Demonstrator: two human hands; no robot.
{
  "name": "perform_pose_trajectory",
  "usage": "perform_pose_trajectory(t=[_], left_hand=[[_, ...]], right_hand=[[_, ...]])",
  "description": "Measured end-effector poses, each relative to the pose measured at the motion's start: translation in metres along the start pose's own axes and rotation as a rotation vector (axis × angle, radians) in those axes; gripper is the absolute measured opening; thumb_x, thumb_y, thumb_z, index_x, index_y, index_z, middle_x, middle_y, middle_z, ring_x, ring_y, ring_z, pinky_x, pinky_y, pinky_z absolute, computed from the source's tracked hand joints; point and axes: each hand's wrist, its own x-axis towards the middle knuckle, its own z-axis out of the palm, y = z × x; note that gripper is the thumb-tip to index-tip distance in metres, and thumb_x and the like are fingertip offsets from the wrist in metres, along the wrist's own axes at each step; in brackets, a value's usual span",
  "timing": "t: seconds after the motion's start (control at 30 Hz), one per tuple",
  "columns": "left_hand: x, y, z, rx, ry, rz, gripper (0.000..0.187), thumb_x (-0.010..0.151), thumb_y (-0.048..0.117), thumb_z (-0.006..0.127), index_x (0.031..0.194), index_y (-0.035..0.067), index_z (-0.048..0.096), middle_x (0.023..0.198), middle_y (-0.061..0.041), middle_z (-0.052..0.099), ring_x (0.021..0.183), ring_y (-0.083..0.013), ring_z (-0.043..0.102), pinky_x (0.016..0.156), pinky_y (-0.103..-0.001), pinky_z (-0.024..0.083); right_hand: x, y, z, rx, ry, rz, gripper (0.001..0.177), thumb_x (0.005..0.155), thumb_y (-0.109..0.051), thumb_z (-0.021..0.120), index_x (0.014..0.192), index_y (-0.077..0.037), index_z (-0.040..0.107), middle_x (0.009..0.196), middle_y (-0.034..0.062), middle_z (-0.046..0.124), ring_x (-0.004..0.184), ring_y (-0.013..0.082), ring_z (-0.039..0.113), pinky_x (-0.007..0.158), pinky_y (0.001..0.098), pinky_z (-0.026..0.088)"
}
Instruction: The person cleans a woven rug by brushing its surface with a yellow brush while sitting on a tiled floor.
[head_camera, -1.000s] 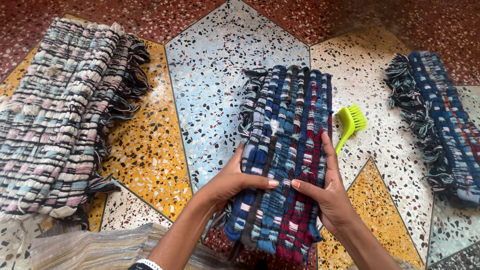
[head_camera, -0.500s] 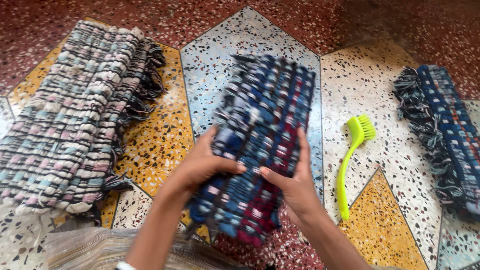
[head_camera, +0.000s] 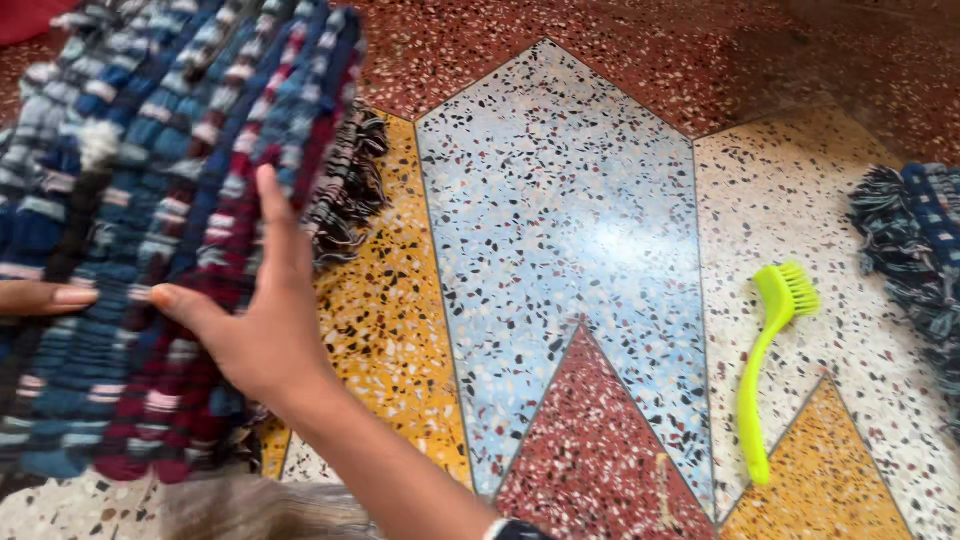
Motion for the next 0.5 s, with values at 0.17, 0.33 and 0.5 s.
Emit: perform_pose_trajectory(t=[0.17,0.33,0.5], left_hand=[[0.046,-0.085,-0.062,0.008,-0.028,-0.118,0.072,0.070,0.003,0.085,0.138,0.006,0.061,0.110,-0.019,0.076,0.089,-0.0320,0.074,0.078,-0.051,0.060],[0.074,-0.120,-0.089,0.123,-0.051,-0.020,0.070,0.071,-0.001,0.086,0.136,0.004,0.061,0.109,-0.020,0.077,0.090,-0.0317,0.075,0.079,-0.049,0.061],[0.106,-0.137,-0.103,0.199,-0.092,0.028,0.090,0.060,0.006,0.094,0.141,-0.006,0.057,0.117,-0.030,0.076,0.104,-0.0385,0.074,0.093,-0.051,0.058]], right_hand=[[0.001,0.038,0.036,-0.078,-0.179,0.220,0.112,0.074,-0.035,0.084,0.168,-0.018,0.026,0.155,0.0286,0.035,0.142,0.0439,0.043,0.114,0.0476,0.040],[-0.010,0.036,0.034,-0.090,-0.128,0.127,0.107,0.081,-0.039,0.081,0.170,-0.018,0.026,0.161,0.0263,0.041,0.147,0.0424,0.047,0.118,0.0466,0.042],[-0.009,0.019,0.028,-0.167,-0.169,0.236,0.111,0.077,-0.045,0.081,0.169,-0.022,0.022,0.162,0.0287,0.034,0.142,0.0446,0.045,0.112,0.0484,0.043]])
